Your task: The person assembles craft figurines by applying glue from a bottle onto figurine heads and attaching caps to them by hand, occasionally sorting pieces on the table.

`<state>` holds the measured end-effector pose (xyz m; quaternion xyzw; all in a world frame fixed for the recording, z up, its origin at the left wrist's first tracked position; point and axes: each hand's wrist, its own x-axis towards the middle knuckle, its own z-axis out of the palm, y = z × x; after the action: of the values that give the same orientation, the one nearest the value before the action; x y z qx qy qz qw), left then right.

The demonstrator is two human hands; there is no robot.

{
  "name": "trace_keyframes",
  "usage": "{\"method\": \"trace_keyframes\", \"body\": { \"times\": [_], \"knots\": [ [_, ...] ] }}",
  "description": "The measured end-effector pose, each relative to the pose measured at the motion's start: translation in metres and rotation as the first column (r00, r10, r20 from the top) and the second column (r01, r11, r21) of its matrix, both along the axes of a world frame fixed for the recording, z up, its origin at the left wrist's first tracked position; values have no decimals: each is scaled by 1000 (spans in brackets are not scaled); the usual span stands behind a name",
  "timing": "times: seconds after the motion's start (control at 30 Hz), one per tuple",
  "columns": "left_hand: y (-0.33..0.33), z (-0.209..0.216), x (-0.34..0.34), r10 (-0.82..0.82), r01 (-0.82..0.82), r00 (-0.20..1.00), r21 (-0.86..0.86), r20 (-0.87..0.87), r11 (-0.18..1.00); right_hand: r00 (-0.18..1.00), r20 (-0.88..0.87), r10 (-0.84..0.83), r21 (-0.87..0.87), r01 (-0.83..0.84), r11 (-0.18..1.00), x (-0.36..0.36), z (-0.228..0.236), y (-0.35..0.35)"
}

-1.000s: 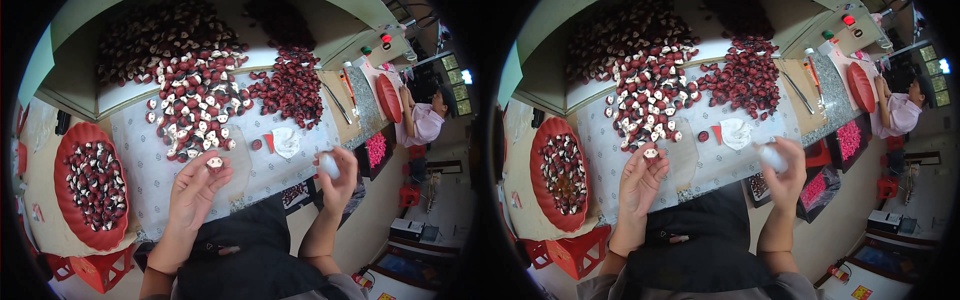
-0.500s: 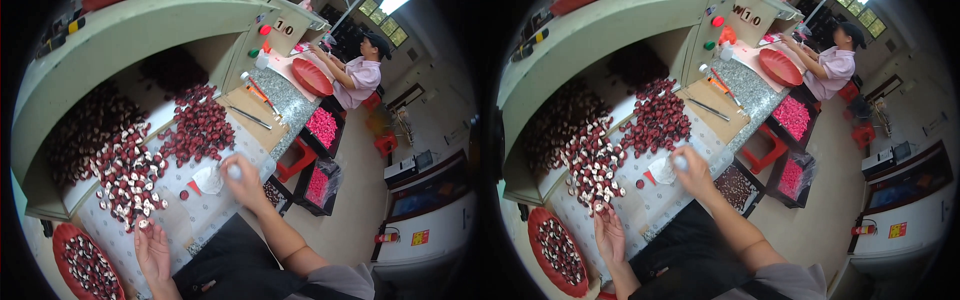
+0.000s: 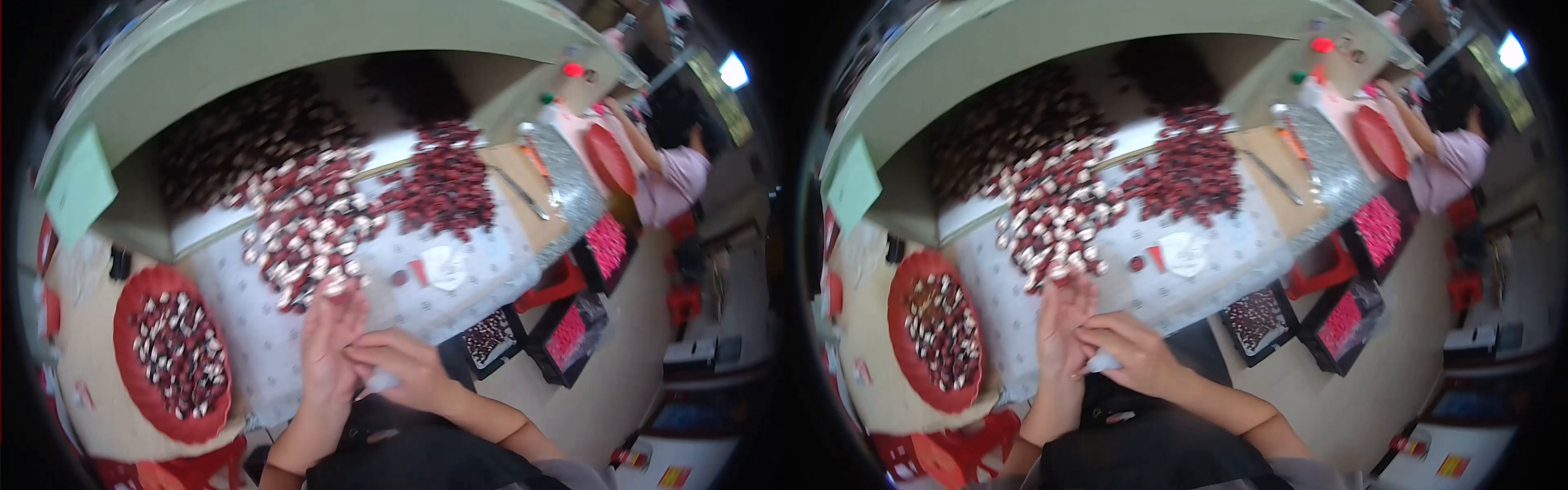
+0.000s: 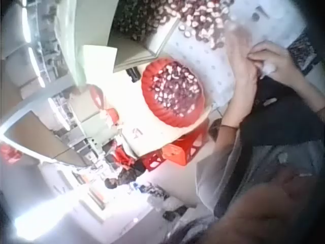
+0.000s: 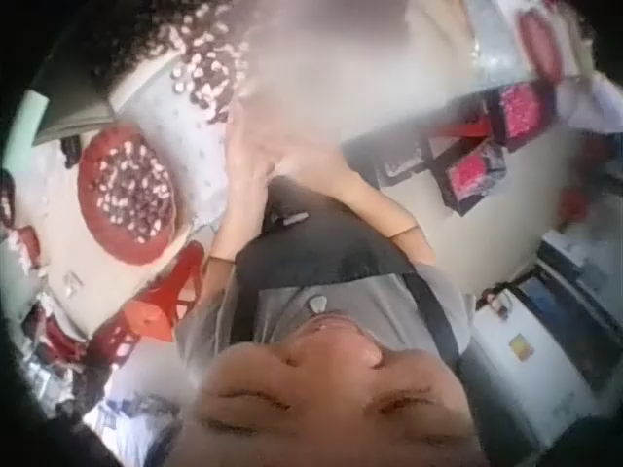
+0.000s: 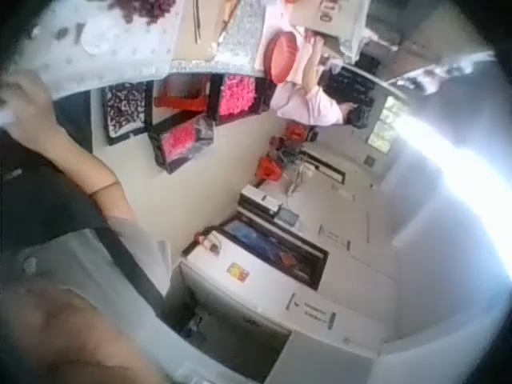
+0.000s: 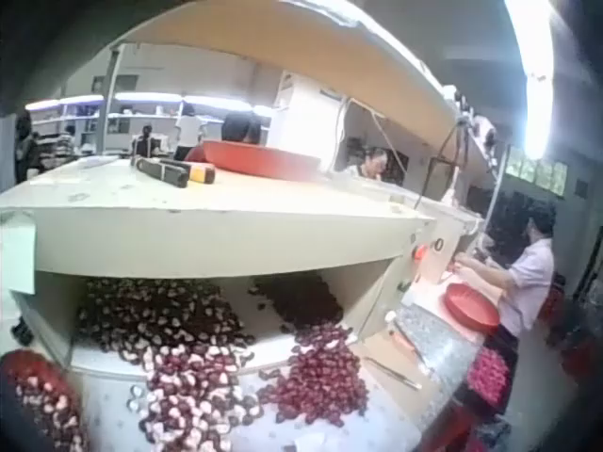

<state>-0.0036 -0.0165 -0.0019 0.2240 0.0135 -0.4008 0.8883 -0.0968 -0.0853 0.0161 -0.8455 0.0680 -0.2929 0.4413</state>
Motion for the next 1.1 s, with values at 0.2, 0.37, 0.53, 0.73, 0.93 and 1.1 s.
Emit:
{"method": "trace_keyframes", "body": {
  "times": [0.2, 0.37, 0.53, 0.73, 0.93, 1.1],
  "knots": [
    [6, -1, 2, 14, -15, 999, 37, 31, 999, 995, -95, -21, 72, 27, 997, 4, -7, 7],
    [10, 3, 0, -96, 99, 994, -75, 44, 992, 994, 107, -15, 184, -5, 983, 5, 2, -9],
    [10, 2, -3, -158, 162, 985, -58, 65, 985, 988, 144, -58, -42, 65, 997, 20, 25, -34],
    [10, 5, -2, -245, 245, 966, 19, 77, 969, 996, 81, 23, -63, -18, 998, 23, 18, -42],
    [9, 6, -7, -220, 222, 975, 109, -26, 969, 993, 96, -68, -302, 94, 948, 19, 10, -34],
    [12, 9, -15, -129, 104, 984, 195, 123, 975, 983, 148, -110, -426, 164, 890, 16, 7, -28]
  ]
}}
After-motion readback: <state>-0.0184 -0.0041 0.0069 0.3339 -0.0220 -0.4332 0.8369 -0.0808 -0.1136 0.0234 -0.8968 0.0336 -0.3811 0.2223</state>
